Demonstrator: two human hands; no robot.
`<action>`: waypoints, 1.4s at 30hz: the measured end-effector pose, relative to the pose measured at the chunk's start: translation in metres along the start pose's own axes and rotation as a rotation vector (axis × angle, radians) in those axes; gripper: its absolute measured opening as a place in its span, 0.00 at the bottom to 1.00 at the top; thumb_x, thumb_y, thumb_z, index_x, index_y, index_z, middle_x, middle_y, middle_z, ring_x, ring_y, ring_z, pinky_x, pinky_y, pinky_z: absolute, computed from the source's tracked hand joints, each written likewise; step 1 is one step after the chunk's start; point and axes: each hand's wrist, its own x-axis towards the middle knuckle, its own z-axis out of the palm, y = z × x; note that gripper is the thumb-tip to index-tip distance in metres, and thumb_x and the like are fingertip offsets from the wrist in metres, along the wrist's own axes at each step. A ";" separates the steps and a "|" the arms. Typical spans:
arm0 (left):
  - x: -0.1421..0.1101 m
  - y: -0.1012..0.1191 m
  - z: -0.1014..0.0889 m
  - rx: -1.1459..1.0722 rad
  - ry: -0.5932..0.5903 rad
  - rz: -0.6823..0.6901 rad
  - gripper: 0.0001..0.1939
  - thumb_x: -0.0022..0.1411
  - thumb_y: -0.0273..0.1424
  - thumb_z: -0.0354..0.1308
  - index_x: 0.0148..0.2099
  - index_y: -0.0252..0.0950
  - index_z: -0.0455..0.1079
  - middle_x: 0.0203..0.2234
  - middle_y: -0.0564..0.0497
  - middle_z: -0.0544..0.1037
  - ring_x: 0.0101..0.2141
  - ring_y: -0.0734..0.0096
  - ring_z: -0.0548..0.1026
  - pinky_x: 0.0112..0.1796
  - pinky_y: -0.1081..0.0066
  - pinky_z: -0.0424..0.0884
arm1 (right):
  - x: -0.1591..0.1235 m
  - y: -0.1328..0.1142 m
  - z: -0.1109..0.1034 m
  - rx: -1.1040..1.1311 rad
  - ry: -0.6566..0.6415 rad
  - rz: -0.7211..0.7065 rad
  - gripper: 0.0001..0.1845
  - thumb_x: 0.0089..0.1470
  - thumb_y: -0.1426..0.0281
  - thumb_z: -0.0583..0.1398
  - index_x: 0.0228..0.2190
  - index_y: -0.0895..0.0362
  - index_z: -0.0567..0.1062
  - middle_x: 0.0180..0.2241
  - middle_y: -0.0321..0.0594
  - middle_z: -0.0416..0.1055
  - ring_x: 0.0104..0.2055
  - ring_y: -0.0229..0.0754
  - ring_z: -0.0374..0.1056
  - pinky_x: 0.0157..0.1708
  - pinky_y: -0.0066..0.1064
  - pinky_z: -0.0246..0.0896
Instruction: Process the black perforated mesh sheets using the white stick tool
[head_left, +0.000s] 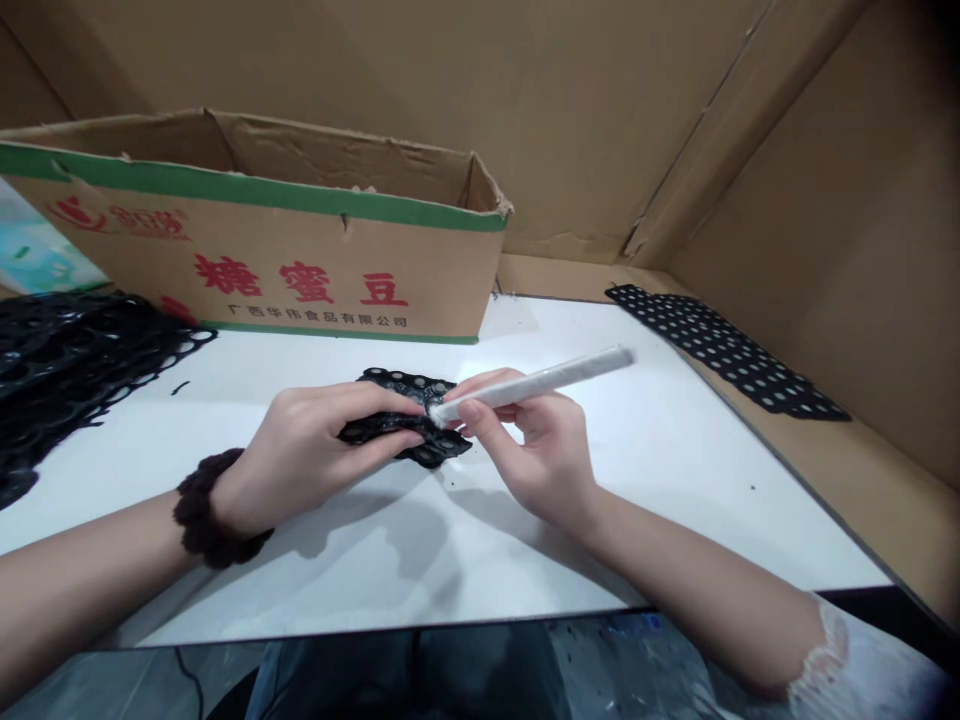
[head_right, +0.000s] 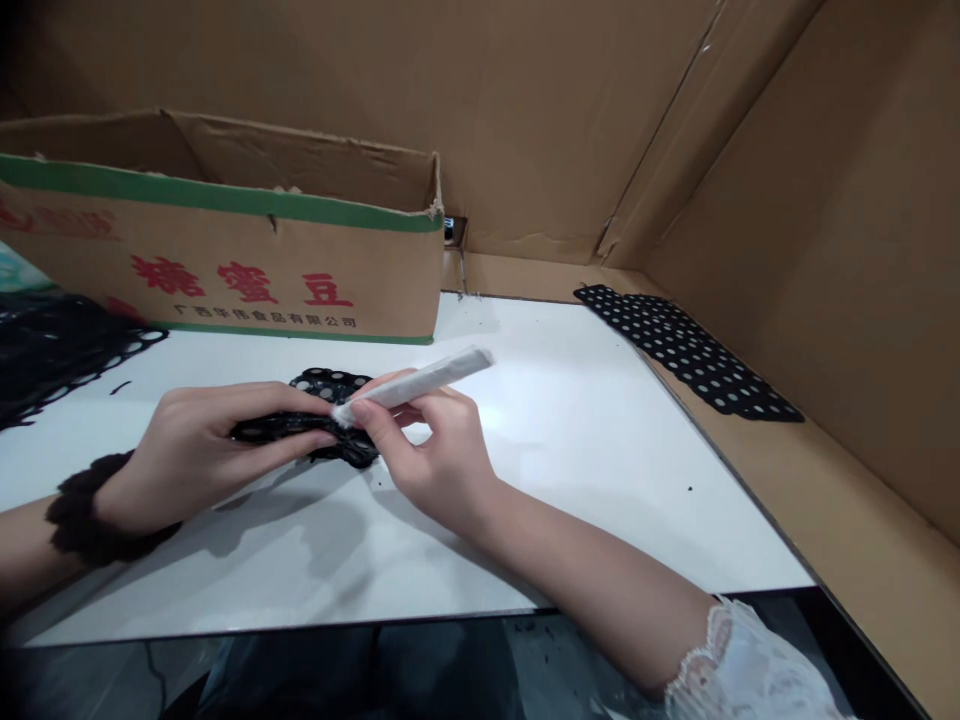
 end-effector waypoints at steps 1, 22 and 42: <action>0.000 0.000 0.000 0.001 0.001 0.000 0.07 0.58 0.33 0.61 0.40 0.41 0.73 0.33 0.59 0.80 0.32 0.78 0.77 0.36 0.81 0.69 | 0.000 0.000 0.000 0.003 -0.003 -0.006 0.06 0.54 0.74 0.59 0.29 0.61 0.76 0.31 0.41 0.74 0.31 0.35 0.71 0.30 0.25 0.70; -0.003 -0.001 0.006 0.003 0.066 0.069 0.05 0.59 0.33 0.61 0.39 0.40 0.72 0.30 0.57 0.80 0.29 0.77 0.76 0.32 0.78 0.71 | -0.002 0.002 0.002 -0.120 0.007 -0.158 0.06 0.54 0.75 0.59 0.28 0.59 0.76 0.30 0.42 0.75 0.33 0.37 0.72 0.29 0.26 0.71; -0.009 0.003 0.008 0.017 0.090 0.002 0.05 0.58 0.33 0.61 0.38 0.41 0.71 0.30 0.59 0.80 0.26 0.79 0.76 0.32 0.81 0.71 | -0.005 0.003 0.006 -0.068 0.031 -0.067 0.05 0.54 0.75 0.58 0.29 0.61 0.75 0.31 0.43 0.75 0.31 0.37 0.72 0.28 0.26 0.71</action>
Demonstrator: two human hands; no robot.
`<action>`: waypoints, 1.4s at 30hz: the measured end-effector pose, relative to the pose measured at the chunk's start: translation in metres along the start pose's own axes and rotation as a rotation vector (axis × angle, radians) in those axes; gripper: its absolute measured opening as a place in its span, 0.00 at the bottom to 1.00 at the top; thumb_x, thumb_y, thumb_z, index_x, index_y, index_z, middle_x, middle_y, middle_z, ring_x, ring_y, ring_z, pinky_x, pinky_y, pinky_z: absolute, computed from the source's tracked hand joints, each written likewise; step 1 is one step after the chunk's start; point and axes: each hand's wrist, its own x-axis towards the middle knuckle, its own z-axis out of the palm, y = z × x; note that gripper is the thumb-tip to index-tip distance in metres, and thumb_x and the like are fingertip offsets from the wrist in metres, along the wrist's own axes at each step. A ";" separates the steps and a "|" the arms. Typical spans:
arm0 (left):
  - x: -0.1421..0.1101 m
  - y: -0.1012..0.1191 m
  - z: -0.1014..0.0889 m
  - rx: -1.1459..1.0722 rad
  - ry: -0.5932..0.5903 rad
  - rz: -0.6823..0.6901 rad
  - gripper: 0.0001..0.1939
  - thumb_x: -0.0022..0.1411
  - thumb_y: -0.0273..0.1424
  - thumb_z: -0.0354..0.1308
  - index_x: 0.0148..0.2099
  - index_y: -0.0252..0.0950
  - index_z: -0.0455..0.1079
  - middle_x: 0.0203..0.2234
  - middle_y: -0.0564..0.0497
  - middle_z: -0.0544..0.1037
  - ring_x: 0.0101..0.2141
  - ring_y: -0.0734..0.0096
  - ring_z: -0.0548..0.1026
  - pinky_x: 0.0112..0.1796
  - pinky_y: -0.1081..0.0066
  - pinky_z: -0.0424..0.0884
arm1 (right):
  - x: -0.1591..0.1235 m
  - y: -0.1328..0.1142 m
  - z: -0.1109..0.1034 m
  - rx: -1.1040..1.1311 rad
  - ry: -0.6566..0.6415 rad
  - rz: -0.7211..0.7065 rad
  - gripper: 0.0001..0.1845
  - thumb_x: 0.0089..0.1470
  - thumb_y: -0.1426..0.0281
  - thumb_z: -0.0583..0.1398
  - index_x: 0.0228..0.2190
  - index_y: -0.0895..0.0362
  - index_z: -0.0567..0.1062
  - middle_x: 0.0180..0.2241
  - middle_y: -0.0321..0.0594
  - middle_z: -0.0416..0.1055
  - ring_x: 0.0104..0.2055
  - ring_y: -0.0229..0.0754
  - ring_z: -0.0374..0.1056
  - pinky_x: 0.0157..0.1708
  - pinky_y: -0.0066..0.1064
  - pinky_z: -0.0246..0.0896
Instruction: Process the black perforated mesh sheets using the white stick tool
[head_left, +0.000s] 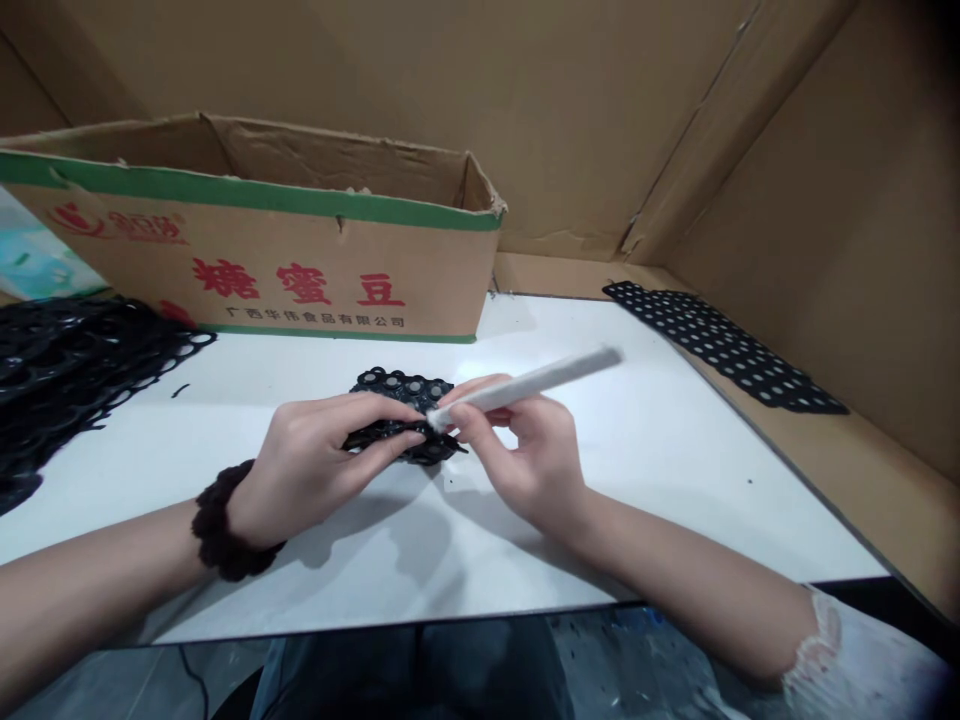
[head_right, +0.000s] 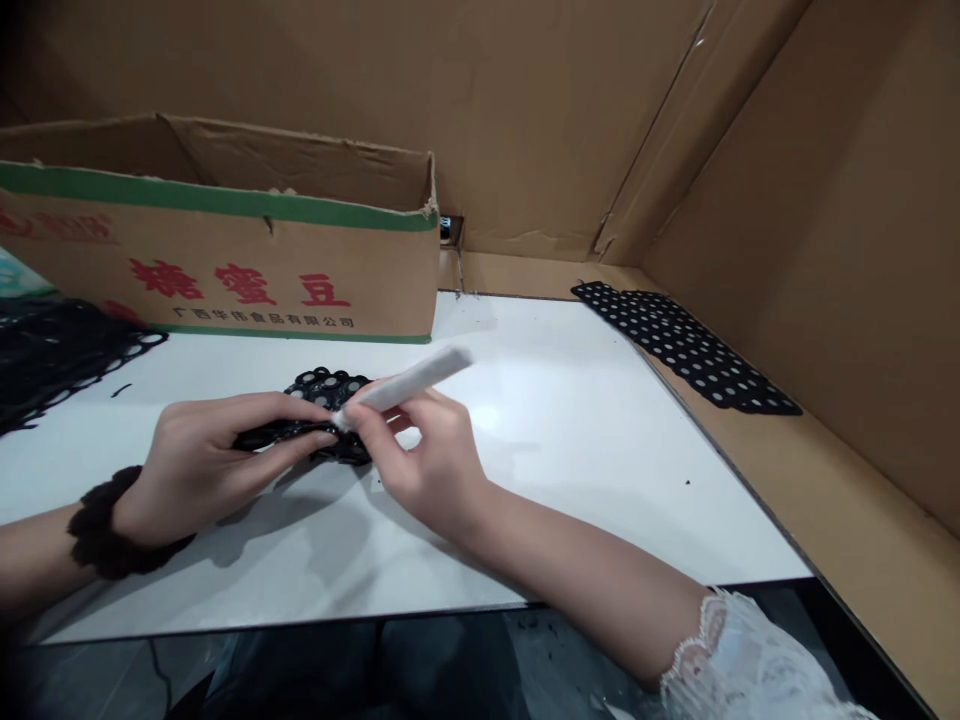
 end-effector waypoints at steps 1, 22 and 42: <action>0.001 0.000 0.000 0.004 -0.001 -0.008 0.05 0.58 0.34 0.61 0.38 0.41 0.72 0.30 0.59 0.80 0.26 0.78 0.77 0.32 0.80 0.71 | 0.000 0.000 0.000 0.037 0.008 0.055 0.05 0.54 0.74 0.58 0.29 0.61 0.75 0.31 0.43 0.75 0.31 0.37 0.72 0.28 0.27 0.71; 0.003 -0.001 -0.004 0.010 -0.046 -0.023 0.08 0.59 0.36 0.60 0.41 0.44 0.72 0.33 0.59 0.81 0.29 0.75 0.78 0.33 0.77 0.73 | 0.003 -0.003 -0.002 0.074 0.006 0.085 0.05 0.54 0.74 0.59 0.28 0.60 0.75 0.30 0.41 0.74 0.30 0.36 0.72 0.28 0.26 0.71; 0.003 0.001 -0.005 -0.031 -0.057 -0.034 0.05 0.60 0.36 0.58 0.38 0.43 0.71 0.29 0.60 0.80 0.24 0.77 0.76 0.28 0.79 0.71 | 0.001 -0.003 -0.001 -0.032 -0.042 -0.019 0.06 0.53 0.75 0.59 0.28 0.60 0.75 0.29 0.43 0.75 0.31 0.37 0.71 0.29 0.27 0.69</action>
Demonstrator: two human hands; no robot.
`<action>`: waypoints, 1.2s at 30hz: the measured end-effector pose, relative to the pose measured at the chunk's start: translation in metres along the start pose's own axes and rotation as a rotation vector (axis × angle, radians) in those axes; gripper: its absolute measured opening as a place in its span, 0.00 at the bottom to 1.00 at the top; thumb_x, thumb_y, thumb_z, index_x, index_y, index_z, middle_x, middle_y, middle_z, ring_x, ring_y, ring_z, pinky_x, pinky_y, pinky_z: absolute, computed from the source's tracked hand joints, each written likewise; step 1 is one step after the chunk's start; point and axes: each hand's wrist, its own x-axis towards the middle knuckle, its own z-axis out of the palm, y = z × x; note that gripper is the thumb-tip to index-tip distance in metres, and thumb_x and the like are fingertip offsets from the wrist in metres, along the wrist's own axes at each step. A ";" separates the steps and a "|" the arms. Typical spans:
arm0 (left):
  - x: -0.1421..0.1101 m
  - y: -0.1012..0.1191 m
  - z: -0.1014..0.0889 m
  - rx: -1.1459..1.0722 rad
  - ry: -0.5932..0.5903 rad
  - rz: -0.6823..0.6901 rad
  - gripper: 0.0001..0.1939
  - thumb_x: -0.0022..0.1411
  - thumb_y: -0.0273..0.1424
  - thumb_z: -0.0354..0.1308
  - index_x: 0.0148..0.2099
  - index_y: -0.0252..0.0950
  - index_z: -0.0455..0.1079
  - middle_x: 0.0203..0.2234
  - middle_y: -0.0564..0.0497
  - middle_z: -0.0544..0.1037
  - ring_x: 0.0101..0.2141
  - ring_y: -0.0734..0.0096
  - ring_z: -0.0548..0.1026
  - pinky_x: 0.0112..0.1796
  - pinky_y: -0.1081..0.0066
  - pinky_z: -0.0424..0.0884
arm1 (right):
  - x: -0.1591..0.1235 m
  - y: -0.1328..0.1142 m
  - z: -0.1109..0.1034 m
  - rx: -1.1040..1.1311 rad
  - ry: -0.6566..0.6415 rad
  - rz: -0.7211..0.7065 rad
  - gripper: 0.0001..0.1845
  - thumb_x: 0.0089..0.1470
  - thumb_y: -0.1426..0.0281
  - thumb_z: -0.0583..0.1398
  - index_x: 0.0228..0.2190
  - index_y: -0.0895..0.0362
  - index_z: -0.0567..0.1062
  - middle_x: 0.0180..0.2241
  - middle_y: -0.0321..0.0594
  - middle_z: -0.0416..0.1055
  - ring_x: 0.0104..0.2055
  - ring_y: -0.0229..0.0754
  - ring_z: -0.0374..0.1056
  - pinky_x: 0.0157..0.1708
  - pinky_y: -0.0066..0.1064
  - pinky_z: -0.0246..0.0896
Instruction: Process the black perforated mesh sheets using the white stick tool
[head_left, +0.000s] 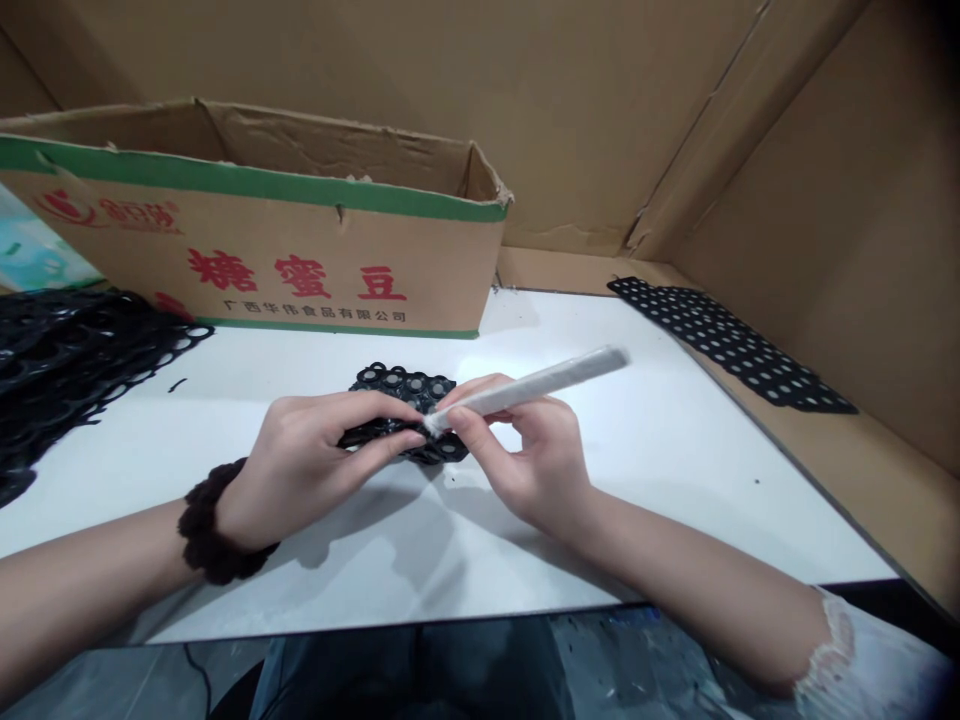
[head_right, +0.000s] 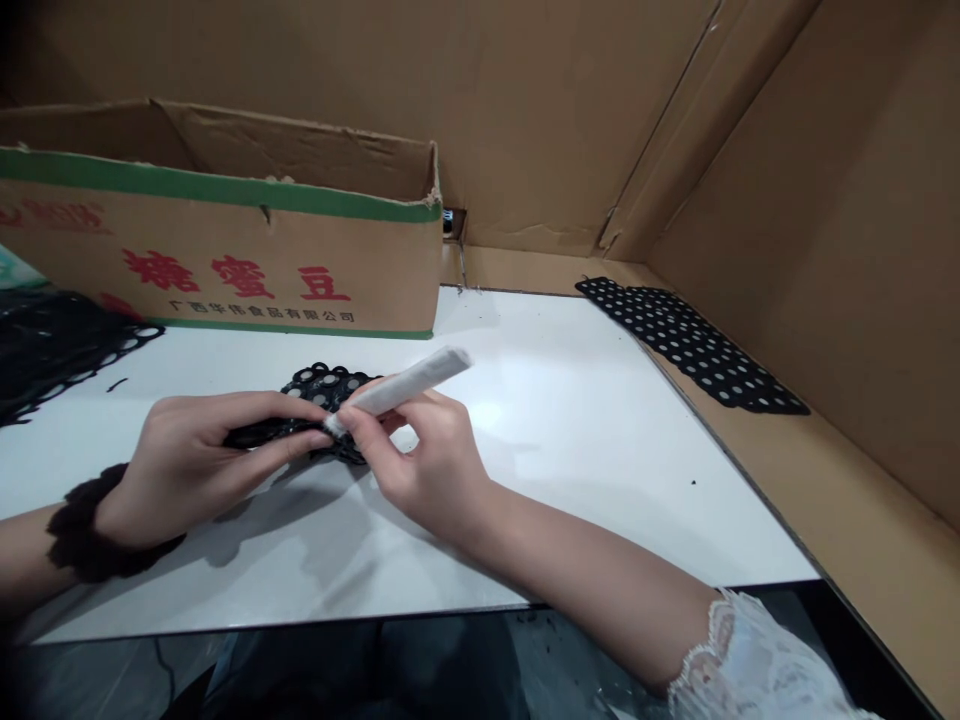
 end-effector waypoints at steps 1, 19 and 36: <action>0.000 0.001 0.000 0.004 0.007 0.001 0.05 0.60 0.36 0.58 0.38 0.43 0.71 0.29 0.60 0.80 0.24 0.77 0.77 0.28 0.79 0.71 | 0.000 0.000 0.000 -0.008 -0.005 -0.015 0.06 0.53 0.75 0.58 0.28 0.60 0.75 0.29 0.43 0.75 0.31 0.37 0.71 0.29 0.27 0.69; 0.012 -0.005 -0.009 0.085 0.034 0.044 0.06 0.59 0.35 0.60 0.40 0.43 0.72 0.34 0.56 0.79 0.35 0.69 0.76 0.39 0.69 0.71 | 0.009 0.009 -0.001 0.146 0.024 0.262 0.11 0.53 0.64 0.61 0.28 0.60 0.76 0.31 0.42 0.74 0.29 0.36 0.70 0.23 0.25 0.65; 0.012 -0.007 -0.008 0.138 -0.126 -0.014 0.08 0.61 0.33 0.54 0.42 0.37 0.67 0.36 0.51 0.77 0.37 0.66 0.74 0.38 0.68 0.68 | 0.011 0.011 0.000 0.357 0.096 0.418 0.14 0.51 0.61 0.62 0.27 0.60 0.71 0.26 0.38 0.73 0.27 0.37 0.73 0.30 0.30 0.74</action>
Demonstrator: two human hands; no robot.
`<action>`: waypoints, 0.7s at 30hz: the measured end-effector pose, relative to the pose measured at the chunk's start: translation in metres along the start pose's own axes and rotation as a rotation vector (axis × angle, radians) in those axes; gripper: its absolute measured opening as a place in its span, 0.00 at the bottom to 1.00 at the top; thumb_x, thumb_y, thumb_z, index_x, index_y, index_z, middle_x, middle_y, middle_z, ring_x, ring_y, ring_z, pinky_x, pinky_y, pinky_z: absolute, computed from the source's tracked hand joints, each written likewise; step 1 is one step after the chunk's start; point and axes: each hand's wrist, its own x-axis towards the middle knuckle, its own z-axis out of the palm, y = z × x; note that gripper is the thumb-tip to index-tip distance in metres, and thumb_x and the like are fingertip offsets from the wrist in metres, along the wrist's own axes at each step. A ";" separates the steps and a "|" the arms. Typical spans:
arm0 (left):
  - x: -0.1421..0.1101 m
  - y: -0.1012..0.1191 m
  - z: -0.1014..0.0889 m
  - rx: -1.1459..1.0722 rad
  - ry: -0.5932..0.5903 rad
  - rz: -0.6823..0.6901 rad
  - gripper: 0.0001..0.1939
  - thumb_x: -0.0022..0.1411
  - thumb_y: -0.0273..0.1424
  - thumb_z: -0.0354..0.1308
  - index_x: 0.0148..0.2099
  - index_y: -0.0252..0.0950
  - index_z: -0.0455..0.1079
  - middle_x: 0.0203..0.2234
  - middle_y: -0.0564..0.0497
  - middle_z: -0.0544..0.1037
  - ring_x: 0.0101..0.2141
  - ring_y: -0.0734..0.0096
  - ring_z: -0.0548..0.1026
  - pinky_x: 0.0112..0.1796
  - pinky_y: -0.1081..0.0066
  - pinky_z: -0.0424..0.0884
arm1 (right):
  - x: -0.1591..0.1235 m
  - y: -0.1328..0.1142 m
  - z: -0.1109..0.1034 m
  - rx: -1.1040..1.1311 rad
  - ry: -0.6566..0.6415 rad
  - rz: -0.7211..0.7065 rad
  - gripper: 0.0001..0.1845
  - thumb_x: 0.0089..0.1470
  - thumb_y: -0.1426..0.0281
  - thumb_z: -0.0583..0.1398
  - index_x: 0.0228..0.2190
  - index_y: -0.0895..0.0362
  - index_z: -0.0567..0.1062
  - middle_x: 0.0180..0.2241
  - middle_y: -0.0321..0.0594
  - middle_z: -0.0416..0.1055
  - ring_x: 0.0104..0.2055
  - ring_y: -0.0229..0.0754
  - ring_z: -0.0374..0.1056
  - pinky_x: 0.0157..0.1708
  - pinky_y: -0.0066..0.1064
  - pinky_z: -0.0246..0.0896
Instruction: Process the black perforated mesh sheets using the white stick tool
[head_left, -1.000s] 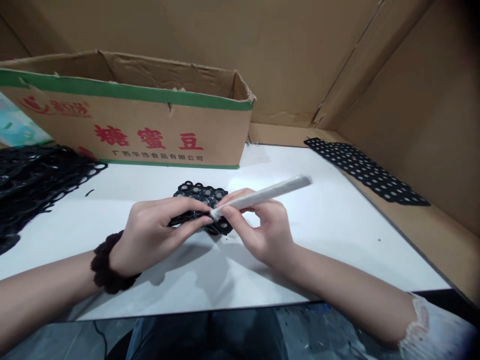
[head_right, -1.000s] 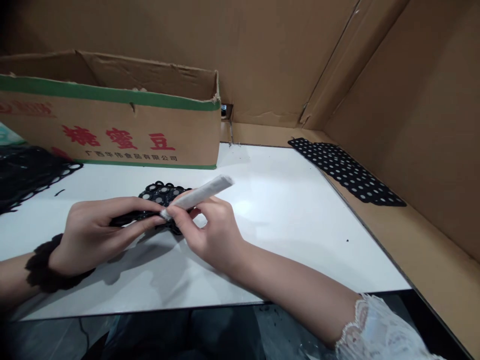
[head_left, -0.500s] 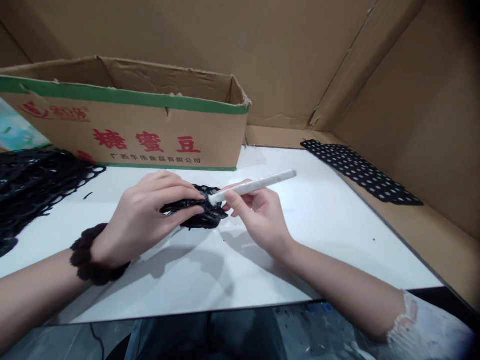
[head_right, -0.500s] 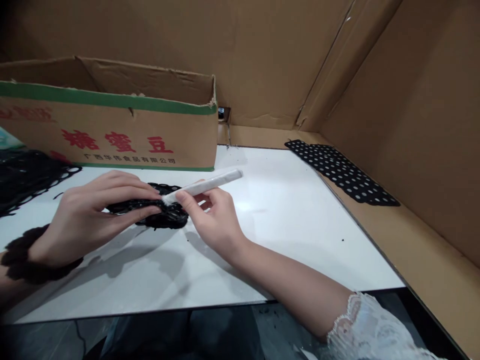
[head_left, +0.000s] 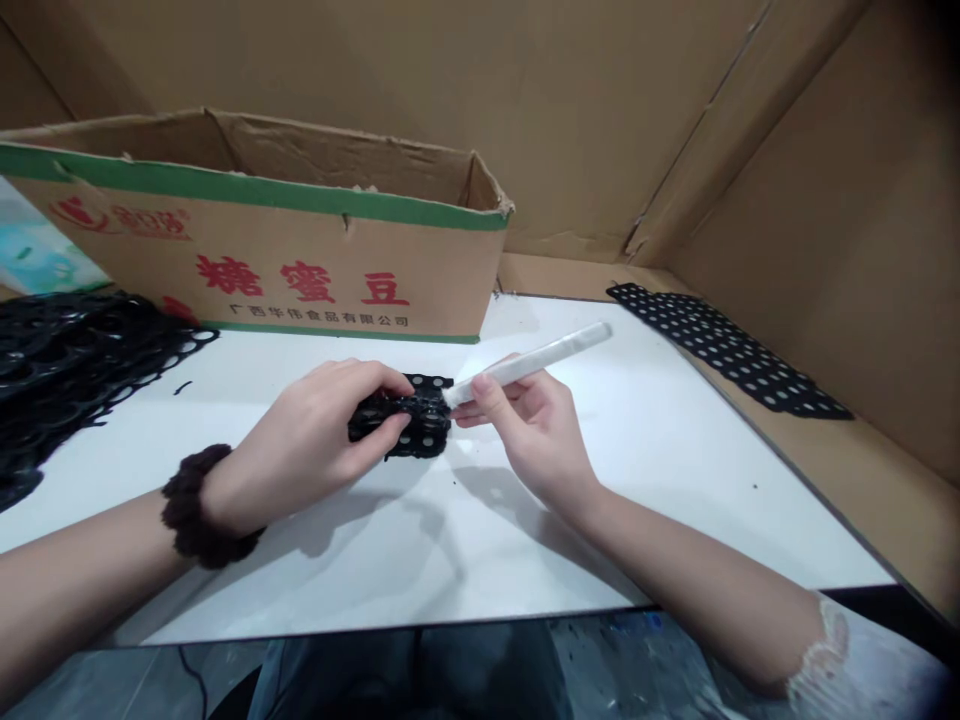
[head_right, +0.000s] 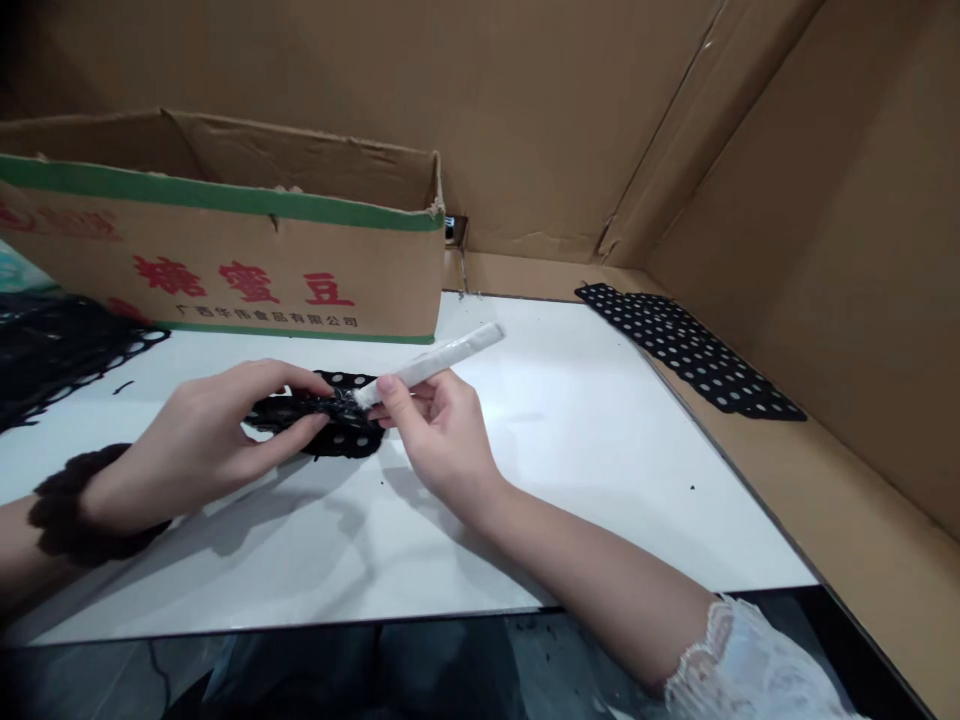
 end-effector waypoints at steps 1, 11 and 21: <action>0.000 0.000 0.001 -0.006 -0.011 0.012 0.10 0.61 0.33 0.54 0.44 0.37 0.67 0.37 0.50 0.76 0.38 0.66 0.74 0.39 0.68 0.68 | 0.000 0.000 0.000 0.007 0.005 0.000 0.14 0.51 0.61 0.62 0.27 0.60 0.70 0.25 0.38 0.73 0.27 0.37 0.73 0.31 0.30 0.74; -0.002 0.000 0.012 0.060 0.053 0.064 0.10 0.61 0.35 0.57 0.45 0.40 0.71 0.37 0.52 0.77 0.40 0.66 0.74 0.43 0.66 0.63 | -0.005 0.004 0.000 -0.029 -0.035 -0.077 0.11 0.54 0.63 0.60 0.29 0.59 0.69 0.26 0.38 0.72 0.30 0.38 0.74 0.32 0.31 0.75; -0.004 0.006 0.011 0.010 0.072 0.041 0.08 0.61 0.32 0.56 0.43 0.39 0.72 0.33 0.55 0.79 0.35 0.71 0.75 0.41 0.67 0.62 | -0.009 0.002 0.001 -0.107 -0.071 -0.150 0.08 0.56 0.67 0.59 0.30 0.61 0.72 0.28 0.41 0.72 0.30 0.39 0.73 0.32 0.32 0.74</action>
